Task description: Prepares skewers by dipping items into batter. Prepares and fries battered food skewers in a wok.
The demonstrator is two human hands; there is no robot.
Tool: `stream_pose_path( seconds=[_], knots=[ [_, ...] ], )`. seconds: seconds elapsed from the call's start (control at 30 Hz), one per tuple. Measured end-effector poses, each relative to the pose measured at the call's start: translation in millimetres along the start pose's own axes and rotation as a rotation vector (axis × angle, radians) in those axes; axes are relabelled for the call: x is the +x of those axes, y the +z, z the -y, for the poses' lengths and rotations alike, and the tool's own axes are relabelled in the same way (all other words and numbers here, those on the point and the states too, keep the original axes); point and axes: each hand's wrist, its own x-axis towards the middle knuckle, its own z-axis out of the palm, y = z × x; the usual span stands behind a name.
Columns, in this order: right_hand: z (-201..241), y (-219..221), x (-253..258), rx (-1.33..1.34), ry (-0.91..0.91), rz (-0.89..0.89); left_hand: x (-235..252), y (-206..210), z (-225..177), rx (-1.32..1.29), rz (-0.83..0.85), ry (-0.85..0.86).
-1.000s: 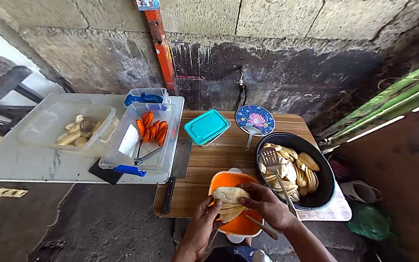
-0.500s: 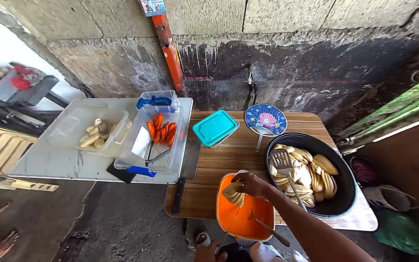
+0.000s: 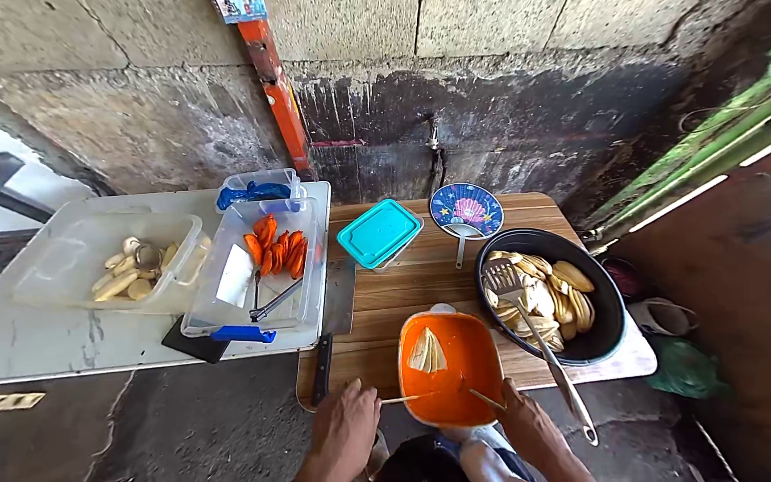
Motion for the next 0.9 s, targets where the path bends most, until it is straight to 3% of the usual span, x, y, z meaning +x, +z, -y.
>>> stream_pose_path(
  seconds=[0.17, 0.33, 0.47, 0.6, 0.9],
  knots=[
    [3, -18, -2, -0.124, -0.12, 0.178, 11, 4, -32, 0.023, 0.159, 0.045],
    [10, -72, -6, -0.207, -0.129, 0.146, -2, 1, -57, -0.008, 0.106, -0.051],
    [22, -107, 4, -0.213, -0.155, 0.07, -20, -20, -45, -0.028, -0.007, -0.203],
    [38, -123, 32, -0.245, -0.244, 0.031, -8, -38, -38, -0.013, -0.115, -0.271],
    [67, -121, 60, -0.235, -0.199, 0.044, 32, -75, -35, 0.065, -0.035, -0.275]
  ],
)
